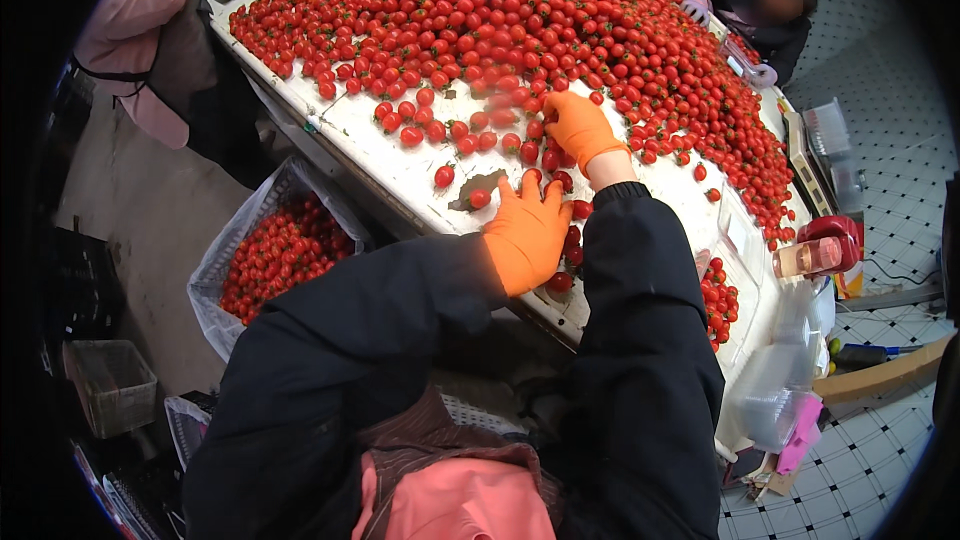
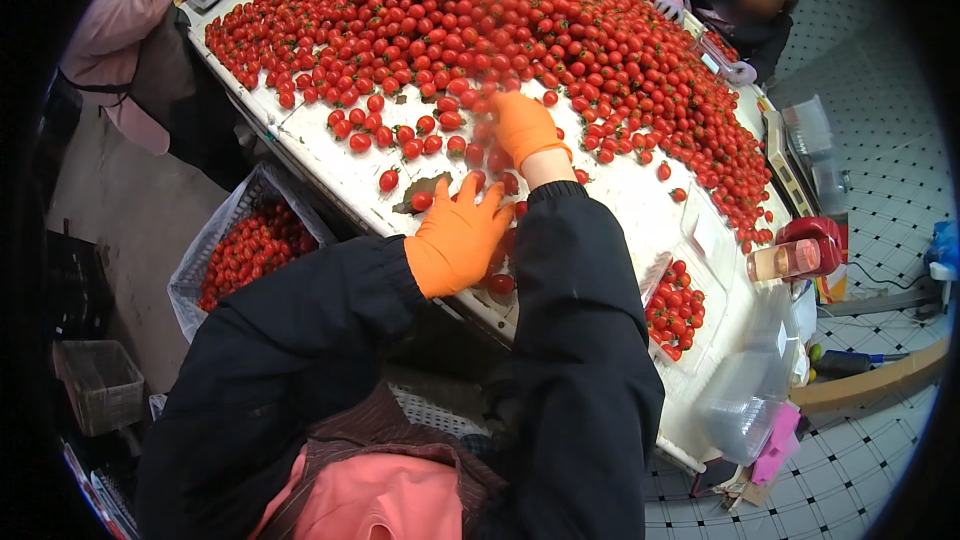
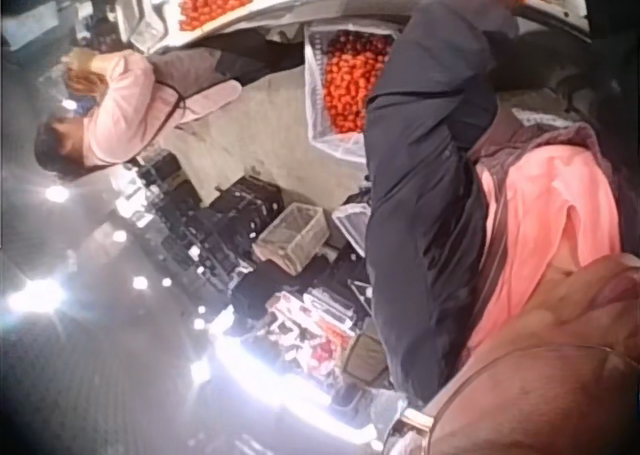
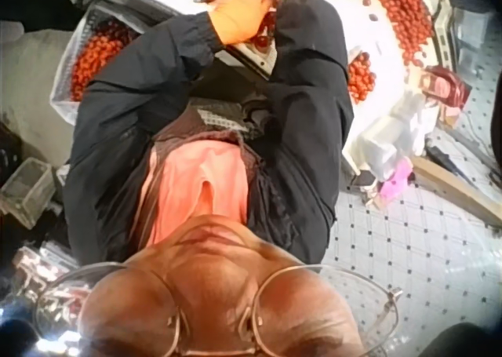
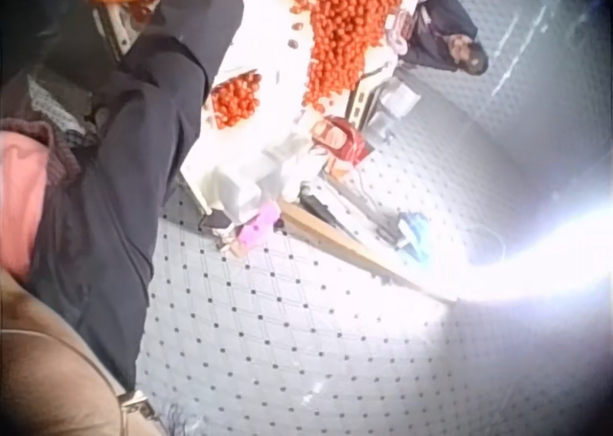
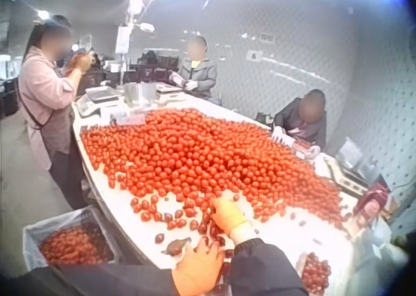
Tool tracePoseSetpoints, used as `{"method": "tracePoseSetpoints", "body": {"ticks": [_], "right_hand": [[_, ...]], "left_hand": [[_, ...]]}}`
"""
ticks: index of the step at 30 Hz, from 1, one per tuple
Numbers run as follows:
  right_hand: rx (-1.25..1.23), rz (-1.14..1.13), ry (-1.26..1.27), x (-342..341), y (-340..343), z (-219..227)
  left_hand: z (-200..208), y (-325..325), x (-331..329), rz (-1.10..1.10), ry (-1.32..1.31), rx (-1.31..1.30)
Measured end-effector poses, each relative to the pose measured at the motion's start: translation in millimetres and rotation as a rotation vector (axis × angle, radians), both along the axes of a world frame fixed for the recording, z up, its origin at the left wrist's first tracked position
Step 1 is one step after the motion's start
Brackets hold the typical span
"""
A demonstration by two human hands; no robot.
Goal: The person sorts cherry tomatoes on a large table, picking them by hand and placing them into clear plastic containers. The person also removes green stems and debris from the tomatoes during the process.
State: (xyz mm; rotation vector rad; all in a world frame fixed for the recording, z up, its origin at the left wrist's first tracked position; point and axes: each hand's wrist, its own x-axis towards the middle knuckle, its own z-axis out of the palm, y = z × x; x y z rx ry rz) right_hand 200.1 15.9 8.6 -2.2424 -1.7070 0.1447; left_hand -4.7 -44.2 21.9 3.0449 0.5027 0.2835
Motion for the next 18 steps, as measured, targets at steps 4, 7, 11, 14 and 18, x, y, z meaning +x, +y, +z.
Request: {"method": "tracePoseSetpoints", "body": {"ticks": [4, 7, 11, 14, 18], "right_hand": [[0.158, -0.063, -0.028, 1, -33, 7], [0.412, -0.175, 0.341, -18, -66, 48], [0.529, 0.052, 0.362, -85, -102, 74], [0.562, 0.203, 0.16, -104, -119, 73], [0.555, 0.046, 0.188, -87, -182, 84]], "left_hand": [[24, 28, 5, -0.085, 0.066, -0.078], [30, 64, 2, 0.023, -0.23, -0.534], [40, 67, -3, 0.013, -0.426, -1.727], [42, 65, -22, -0.04, -0.426, -1.624], [39, 88, -81, 0.092, -0.762, -1.141]]}}
